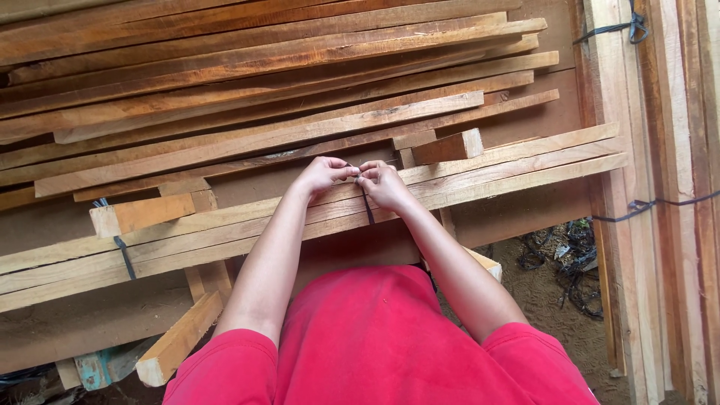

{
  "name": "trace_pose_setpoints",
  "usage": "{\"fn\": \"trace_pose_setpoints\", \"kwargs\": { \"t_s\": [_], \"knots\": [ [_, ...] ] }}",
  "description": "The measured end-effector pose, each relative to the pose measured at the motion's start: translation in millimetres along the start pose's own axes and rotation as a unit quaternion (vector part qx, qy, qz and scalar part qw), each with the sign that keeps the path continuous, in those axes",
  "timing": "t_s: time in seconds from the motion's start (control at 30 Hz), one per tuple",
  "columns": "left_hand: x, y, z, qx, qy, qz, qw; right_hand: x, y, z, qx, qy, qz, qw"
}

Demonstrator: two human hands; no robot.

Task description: Tying a bundle of thin wood planks together with a plastic strap.

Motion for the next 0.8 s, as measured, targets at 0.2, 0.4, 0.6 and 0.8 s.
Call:
{"fn": "trace_pose_setpoints", "kwargs": {
  "t_s": [0.2,0.4,0.6,0.8],
  "knots": [
    [9,-13,-2,-0.001,0.005,0.010,1.000,1,-2,-7,-0.024,0.003,-0.040,0.999],
    [-3,-6,1,0.005,-0.014,0.016,1.000,-1,-3,-17,-0.076,0.057,-0.068,0.993],
    [3,-15,-1,0.011,0.017,0.025,0.999,28,6,-1,-0.092,0.095,-0.057,0.990],
    [-9,-7,0,0.012,0.045,0.044,0.998,57,9,6,-0.033,0.327,0.089,0.940]
  ]
}}
Point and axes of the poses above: each hand's wrist, its own y-axis away from the middle knuckle, its own z-axis out of the back of the hand, x = y × z, the point moved 3 cm from there along -y, towards the middle knuckle, and after that the axes turned 14 degrees about -y, right-handed, at the moved point
